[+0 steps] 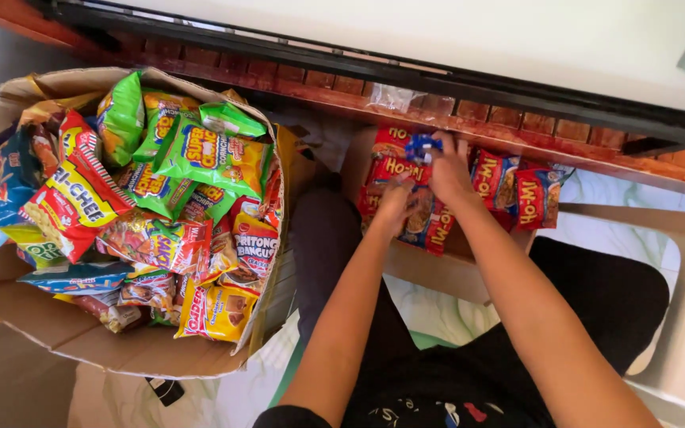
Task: Stocking and organizing snack packets and instant noodles into a glass display case from boxes on the floor.
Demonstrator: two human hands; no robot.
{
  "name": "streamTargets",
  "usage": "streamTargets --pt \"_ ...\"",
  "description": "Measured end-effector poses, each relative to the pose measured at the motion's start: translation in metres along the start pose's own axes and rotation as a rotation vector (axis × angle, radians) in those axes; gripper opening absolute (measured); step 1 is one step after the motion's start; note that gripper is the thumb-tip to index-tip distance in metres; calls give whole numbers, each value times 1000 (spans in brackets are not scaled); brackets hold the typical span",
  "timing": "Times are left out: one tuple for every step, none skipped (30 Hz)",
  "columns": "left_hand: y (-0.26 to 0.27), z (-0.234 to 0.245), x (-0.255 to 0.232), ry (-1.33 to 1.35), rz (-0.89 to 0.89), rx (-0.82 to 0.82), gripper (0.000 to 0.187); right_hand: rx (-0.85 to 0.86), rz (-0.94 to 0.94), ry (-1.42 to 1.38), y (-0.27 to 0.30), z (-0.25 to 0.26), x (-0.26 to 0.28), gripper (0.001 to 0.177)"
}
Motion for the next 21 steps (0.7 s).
streamTargets --pt "27 -18 -24 -2 2 1 50 0 -3 0 11 10 6 56" --pt "55 -37 -43 57 92 8 50 -43 -55 -82 23 23 9 52" --pt "81 -58 -63 114 176 18 54 -91 -104 -161 34 37 11 47" --pt "68 -51 -51 110 173 23 54 -97 -104 -159 53 46 25 47" --pt "55 -57 -41 233 119 215 57 -200 -15 -100 74 61 42 46" --pt "44 -61 -31 356 63 407 61 -301 74 -40 97 75 60 45" --pt "63 -75 -42 353 62 417 61 -309 73 -35 113 77 63 45" --pt "81 -86 -56 227 -31 381 51 -289 126 -66 130 78 70 45" --pt "102 -96 -69 102 -123 342 53 -266 178 -100 150 78 77 46" --pt "105 -93 -64 100 -123 349 53 -272 175 -96 159 79 71 46" --pt "109 -86 -60 -52 -144 299 53 -300 133 -277 170 81 63 41" --pt "112 -79 -57 -204 -164 249 54 -327 91 -458 180 82 55 38" --pt "123 -80 -61 -208 -163 254 54 -333 87 -457 180 87 44 38" --pt "135 -85 -64 -226 -163 384 56 -454 -1 -467 183 96 28 30" --pt "149 -90 -68 -242 -161 517 58 -576 -91 -474 187 105 14 21" --pt "164 -98 -78 -246 -158 524 58 -583 -96 -471 186 105 -3 21" --pt "180 -107 -83 -234 -97 547 59 -521 -216 -812 186 96 -29 23" --pt "196 -115 -89 -221 -35 569 60 -447 -335 -1151 187 85 -51 28" --pt "194 -111 -82 -224 -35 572 60 -451 -335 -1151 193 82 -59 28" --pt "191 -106 -77 -186 -49 542 59 -254 -304 -1335 194 70 -61 25" --pt "184 -104 -75 -151 -68 519 58 -55 -261 -1507 193 61 -64 24"
Point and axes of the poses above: each hand's wrist, its own y-axis away from the middle knuckle, its own z-axis out of the back of the hand, x = y × z, the point moved 5 cm from there along -y, towards the middle knuckle, and after that the axes turned 5 degrees about x, right-handed, at the moved point
